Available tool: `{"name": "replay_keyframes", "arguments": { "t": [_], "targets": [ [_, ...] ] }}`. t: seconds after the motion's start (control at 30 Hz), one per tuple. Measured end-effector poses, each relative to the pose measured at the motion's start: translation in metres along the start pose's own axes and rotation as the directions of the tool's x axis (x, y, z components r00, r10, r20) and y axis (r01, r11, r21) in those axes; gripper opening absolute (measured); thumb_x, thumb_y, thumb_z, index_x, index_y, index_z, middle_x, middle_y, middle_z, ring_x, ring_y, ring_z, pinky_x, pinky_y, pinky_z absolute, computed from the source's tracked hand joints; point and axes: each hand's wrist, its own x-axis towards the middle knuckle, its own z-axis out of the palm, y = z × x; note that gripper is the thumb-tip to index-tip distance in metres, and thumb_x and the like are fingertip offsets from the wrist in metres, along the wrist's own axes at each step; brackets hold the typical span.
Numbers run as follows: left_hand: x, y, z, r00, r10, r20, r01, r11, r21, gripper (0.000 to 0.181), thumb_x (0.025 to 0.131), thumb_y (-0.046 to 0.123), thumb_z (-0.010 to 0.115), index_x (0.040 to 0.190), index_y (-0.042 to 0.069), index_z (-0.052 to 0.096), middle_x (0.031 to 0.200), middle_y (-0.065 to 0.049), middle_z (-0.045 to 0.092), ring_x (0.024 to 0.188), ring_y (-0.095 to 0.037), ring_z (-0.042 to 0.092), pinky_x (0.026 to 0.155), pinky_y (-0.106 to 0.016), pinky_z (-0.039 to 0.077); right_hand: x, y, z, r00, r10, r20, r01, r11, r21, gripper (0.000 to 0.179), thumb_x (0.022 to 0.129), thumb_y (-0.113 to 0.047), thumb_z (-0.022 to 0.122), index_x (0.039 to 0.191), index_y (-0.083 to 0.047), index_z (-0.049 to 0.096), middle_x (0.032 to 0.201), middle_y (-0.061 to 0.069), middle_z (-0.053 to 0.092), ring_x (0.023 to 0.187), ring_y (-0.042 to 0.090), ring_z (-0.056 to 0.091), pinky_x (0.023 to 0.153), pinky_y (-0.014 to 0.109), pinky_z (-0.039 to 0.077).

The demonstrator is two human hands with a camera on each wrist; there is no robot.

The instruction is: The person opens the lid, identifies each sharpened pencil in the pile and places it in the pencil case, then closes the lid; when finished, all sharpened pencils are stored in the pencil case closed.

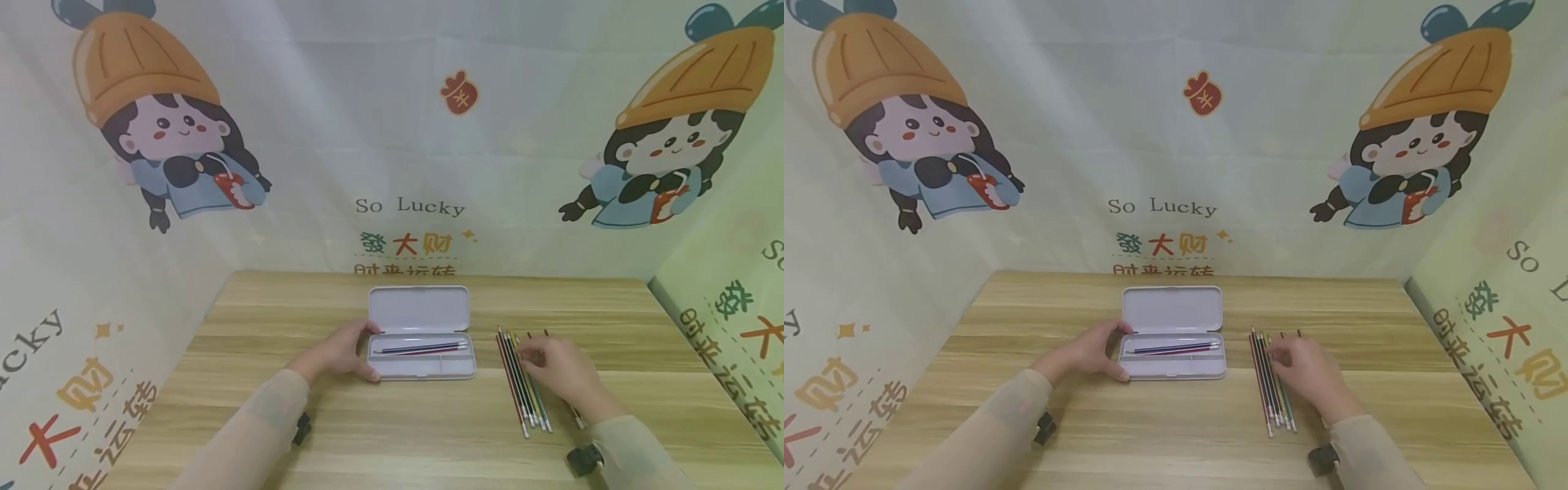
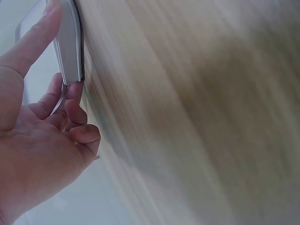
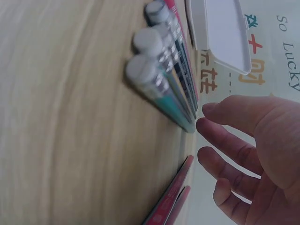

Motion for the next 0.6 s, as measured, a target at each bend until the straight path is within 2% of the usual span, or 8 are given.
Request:
{"name": "replay_keyframes", "arguments": {
  "t": [0.17,0.4,0.6],
  "targets": [
    [-0.0008,0.0001,0.0004,1.000,-0.005,0.000,0.005,1.000,-0.004,0.083,0.065,0.019,0.099,0.134,0.003,0.056,0.138,-0.017,0.059,0.137,-0.036,0.051,0.122,-0.051,0.036,-0.0013,0.0042,-0.0006,1.000,0.020,0.011,-0.020,1.000,-0.009,0.021,0.089,-0.015,0.076,0.110,-0.012,0.078,0.091,-0.002,0.074,0.076,0.010,0.061,0.063,0.031,0.053],
    [-0.0005,-0.0019,0.0013,1.000,-0.007,-0.005,0.007,1.000,-0.002,0.083,0.065,0.020,0.098,0.134,0.004,0.056,0.138,-0.017,0.059,0.137,-0.036,0.051,0.122,-0.051,0.037,-0.0027,0.0061,-0.0017,0.998,0.043,0.040,-0.042,0.999,-0.026,0.026,0.089,-0.015,0.077,0.115,-0.011,0.076,0.082,-0.007,0.068,0.065,0.009,0.052,0.054,0.025,0.044],
    [-0.0011,-0.0007,0.0012,1.000,-0.008,-0.005,0.008,1.000,-0.008,0.084,0.064,0.019,0.099,0.134,0.004,0.056,0.138,-0.016,0.059,0.137,-0.036,0.051,0.122,-0.052,0.037,-0.0032,0.0055,-0.0020,0.997,0.068,0.048,-0.066,0.996,-0.060,0.034,0.087,-0.016,0.078,0.121,-0.008,0.074,0.088,-0.003,0.073,0.065,0.010,0.054,0.052,0.027,0.044]
  ]
}}
